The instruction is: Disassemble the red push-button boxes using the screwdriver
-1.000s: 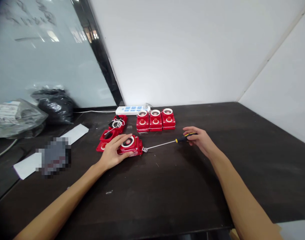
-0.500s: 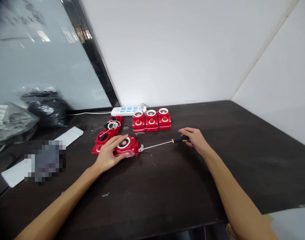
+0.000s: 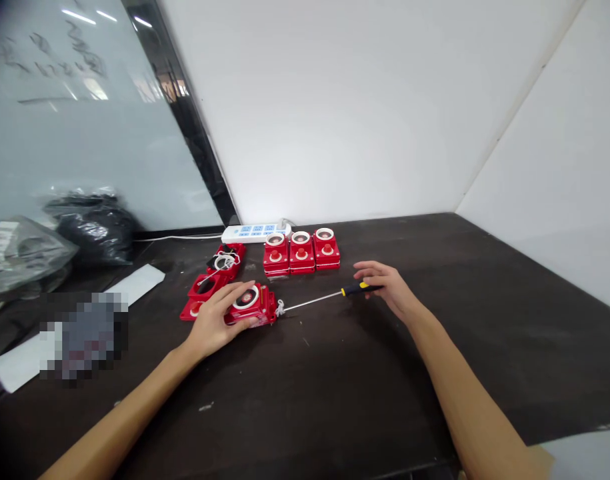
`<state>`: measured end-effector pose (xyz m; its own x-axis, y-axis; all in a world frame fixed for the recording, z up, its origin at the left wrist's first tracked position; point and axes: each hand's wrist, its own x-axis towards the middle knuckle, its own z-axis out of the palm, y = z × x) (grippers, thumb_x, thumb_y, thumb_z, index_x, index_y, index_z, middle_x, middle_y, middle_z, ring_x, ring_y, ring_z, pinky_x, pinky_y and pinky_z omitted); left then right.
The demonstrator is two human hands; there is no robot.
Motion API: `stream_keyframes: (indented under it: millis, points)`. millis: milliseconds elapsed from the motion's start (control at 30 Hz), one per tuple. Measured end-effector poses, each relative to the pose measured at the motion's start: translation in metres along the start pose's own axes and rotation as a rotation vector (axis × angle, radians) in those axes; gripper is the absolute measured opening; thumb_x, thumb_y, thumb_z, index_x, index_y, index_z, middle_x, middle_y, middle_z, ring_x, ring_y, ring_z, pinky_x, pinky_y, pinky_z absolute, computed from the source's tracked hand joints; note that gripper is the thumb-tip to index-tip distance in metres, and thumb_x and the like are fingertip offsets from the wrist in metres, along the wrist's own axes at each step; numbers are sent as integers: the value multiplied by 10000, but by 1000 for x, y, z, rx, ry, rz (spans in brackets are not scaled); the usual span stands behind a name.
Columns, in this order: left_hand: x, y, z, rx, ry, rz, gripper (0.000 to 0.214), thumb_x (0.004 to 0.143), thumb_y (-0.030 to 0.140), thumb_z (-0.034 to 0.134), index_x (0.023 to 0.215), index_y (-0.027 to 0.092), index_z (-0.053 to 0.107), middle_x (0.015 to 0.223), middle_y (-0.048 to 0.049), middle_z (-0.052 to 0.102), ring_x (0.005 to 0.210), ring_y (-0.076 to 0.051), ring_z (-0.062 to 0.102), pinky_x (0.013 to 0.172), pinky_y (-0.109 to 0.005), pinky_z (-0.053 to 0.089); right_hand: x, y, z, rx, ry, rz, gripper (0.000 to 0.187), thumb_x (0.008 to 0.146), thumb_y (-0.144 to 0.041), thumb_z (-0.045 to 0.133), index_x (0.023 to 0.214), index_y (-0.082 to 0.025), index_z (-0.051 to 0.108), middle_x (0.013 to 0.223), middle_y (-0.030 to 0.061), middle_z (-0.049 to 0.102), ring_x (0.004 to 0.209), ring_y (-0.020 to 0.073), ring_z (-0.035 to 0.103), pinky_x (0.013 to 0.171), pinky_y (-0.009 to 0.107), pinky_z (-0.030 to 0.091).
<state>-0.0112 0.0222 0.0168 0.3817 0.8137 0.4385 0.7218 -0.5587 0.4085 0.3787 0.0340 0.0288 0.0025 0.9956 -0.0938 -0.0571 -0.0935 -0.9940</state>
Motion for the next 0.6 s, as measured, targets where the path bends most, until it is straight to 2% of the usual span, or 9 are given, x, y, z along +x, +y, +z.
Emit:
stream_keyframes:
  millis: [67,133,167,267,333,367,433,500,600]
  points:
    - [0,-1,1,7,6,-2,639,794,511,708,1370,298,530,1304,-92,587,1189,-300,576,1017,-481,475,1,2,0,-55,56,54,350,723,-444,702,951,-178,716,795,62,678,443,88,458,367,225,268]
    - [-1,-1,2,14,10,1,640,792,506,711,1370,298,531,1305,-88,587,1191,-298,576,1019,-473,475,1,3,0,-110,112,78,353,737,-469,695,928,-173,715,727,40,650,374,47,335,352,217,166]
    - [-1,-1,2,16,10,2,637,793,504,711,1369,298,531,1304,-87,588,1192,-297,576,1020,-470,475,1,3,0,-111,115,69,336,712,-428,729,934,-176,717,736,35,650,388,45,345,359,215,179]
    - [-1,-1,2,19,4,5,629,801,505,703,1367,291,532,1304,-90,588,1187,-297,578,1014,-466,478,0,1,-2,-12,18,-9,400,607,-258,798,995,-201,722,893,48,685,611,112,557,469,218,383]
    - [0,-1,1,20,2,5,630,800,508,702,1366,285,535,1303,-94,589,1184,-299,579,1009,-465,481,0,1,-3,46,-28,-8,389,641,-288,778,1016,-201,719,960,69,692,726,153,609,540,239,451]
    - [0,-1,1,19,2,6,631,798,511,703,1364,286,537,1301,-94,591,1184,-300,580,1007,-464,482,0,1,-3,38,-20,22,358,686,-348,753,1006,-191,718,931,79,692,680,151,603,505,243,438]
    - [0,-1,2,18,2,7,634,796,513,704,1365,291,535,1300,-92,592,1186,-301,579,1009,-464,481,1,3,-2,-36,42,98,358,755,-457,694,961,-164,714,795,74,671,477,97,487,384,228,312]
    - [0,-1,2,17,3,8,635,797,513,704,1367,293,532,1301,-91,591,1185,-299,579,1010,-466,480,2,4,-2,-93,86,112,352,732,-442,728,942,-160,713,729,44,639,400,48,360,356,213,209]
    - [0,-1,2,13,0,10,632,806,507,699,1370,281,527,1304,-97,584,1186,-294,576,1013,-461,475,1,3,-3,-27,22,27,395,613,-268,816,988,-192,718,864,45,667,557,88,512,435,209,345]
